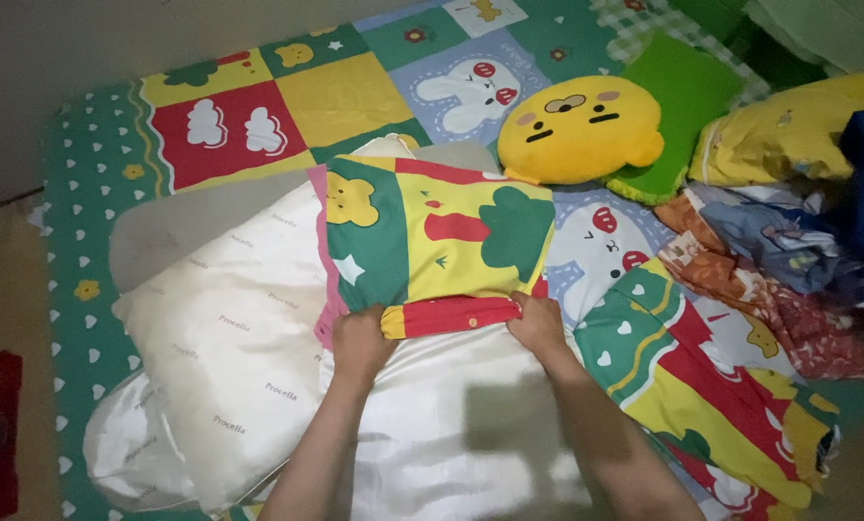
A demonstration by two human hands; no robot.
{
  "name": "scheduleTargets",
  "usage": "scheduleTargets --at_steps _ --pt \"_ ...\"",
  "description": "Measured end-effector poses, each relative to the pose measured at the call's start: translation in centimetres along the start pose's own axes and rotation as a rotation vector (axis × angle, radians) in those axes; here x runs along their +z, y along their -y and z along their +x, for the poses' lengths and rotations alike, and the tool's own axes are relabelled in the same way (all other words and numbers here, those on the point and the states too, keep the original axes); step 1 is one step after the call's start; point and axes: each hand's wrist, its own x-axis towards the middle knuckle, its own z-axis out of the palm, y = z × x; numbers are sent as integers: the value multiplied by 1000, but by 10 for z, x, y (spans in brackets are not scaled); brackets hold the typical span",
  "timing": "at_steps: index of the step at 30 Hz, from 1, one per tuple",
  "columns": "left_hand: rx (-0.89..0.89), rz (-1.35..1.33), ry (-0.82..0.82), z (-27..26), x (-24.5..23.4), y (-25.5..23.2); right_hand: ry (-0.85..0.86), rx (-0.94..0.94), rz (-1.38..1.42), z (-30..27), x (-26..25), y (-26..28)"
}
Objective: Putting a pillowcase onto a pillow on a bed.
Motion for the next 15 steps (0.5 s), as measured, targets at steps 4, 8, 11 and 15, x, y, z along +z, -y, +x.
scheduleTargets --at_steps 4,8,11,15 --pt "-12 -34 -20 -2 -5 -1 -13 51 17 0 0 3" --pt "-79 -52 -1 -7 -1 10 -8 44 55 1 2 0" --pt "-78 16 -145 -11 0 22 -144 57 151 0 -4 6" --pt "-137 0 -380 -2 -1 43 -391 -21 206 11 17 -31"
